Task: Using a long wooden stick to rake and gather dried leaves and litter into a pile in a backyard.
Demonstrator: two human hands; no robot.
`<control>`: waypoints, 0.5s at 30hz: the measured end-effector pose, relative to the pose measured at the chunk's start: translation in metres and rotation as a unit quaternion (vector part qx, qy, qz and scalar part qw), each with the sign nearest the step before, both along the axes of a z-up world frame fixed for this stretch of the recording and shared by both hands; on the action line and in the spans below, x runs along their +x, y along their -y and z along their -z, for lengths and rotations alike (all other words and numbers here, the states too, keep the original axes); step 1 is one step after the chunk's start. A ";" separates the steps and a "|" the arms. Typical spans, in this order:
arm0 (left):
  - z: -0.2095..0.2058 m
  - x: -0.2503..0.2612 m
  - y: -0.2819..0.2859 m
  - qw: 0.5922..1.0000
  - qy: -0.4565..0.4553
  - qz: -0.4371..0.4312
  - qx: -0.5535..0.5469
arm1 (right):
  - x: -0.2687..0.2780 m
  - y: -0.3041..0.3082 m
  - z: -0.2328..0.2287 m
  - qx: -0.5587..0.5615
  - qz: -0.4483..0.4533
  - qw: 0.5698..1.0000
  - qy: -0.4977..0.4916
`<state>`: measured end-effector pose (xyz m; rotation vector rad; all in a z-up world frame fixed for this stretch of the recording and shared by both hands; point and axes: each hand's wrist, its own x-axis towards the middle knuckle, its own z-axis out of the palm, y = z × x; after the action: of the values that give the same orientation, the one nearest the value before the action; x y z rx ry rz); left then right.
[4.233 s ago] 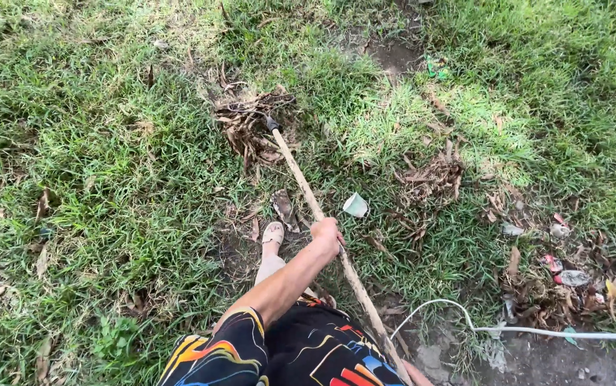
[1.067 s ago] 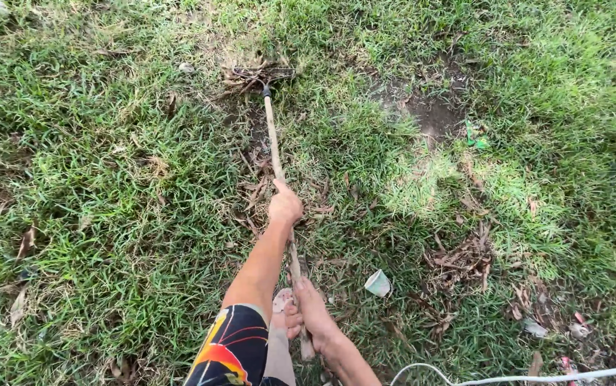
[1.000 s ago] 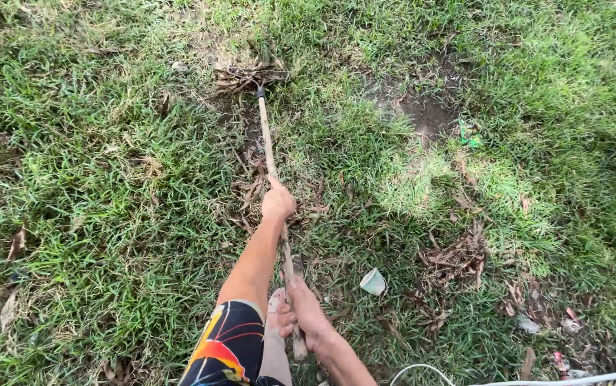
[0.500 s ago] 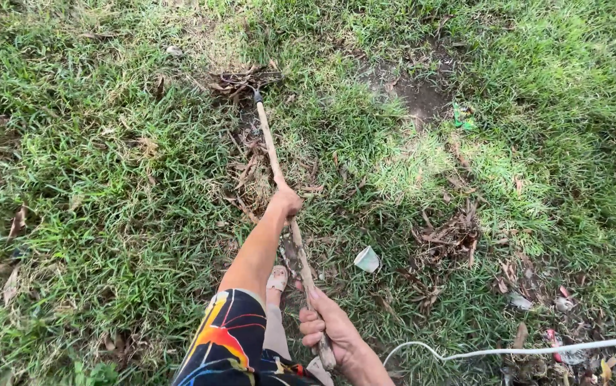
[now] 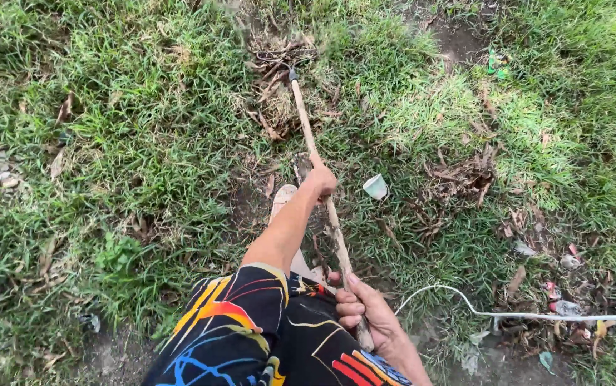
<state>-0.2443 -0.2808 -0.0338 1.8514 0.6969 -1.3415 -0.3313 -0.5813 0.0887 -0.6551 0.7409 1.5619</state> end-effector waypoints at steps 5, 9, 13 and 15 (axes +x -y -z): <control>-0.095 -0.042 0.069 0.881 0.053 -0.463 -0.087 | -0.019 0.080 -0.020 0.008 0.028 0.998 -0.054; -0.159 -0.085 0.102 0.922 0.051 -0.377 -0.073 | -0.059 0.132 -0.017 0.043 0.070 0.993 -0.079; -0.152 -0.096 0.094 0.925 0.060 -0.365 -0.084 | -0.073 0.111 -0.003 0.134 0.110 0.967 -0.188; -0.126 -0.098 0.083 0.938 0.073 -0.331 -0.072 | -0.080 0.076 0.012 0.163 0.145 0.960 -0.175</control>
<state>-0.3424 -0.3637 0.0923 1.3919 0.9985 -0.7801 -0.4111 -0.6578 0.0763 -0.0212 0.7760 1.4943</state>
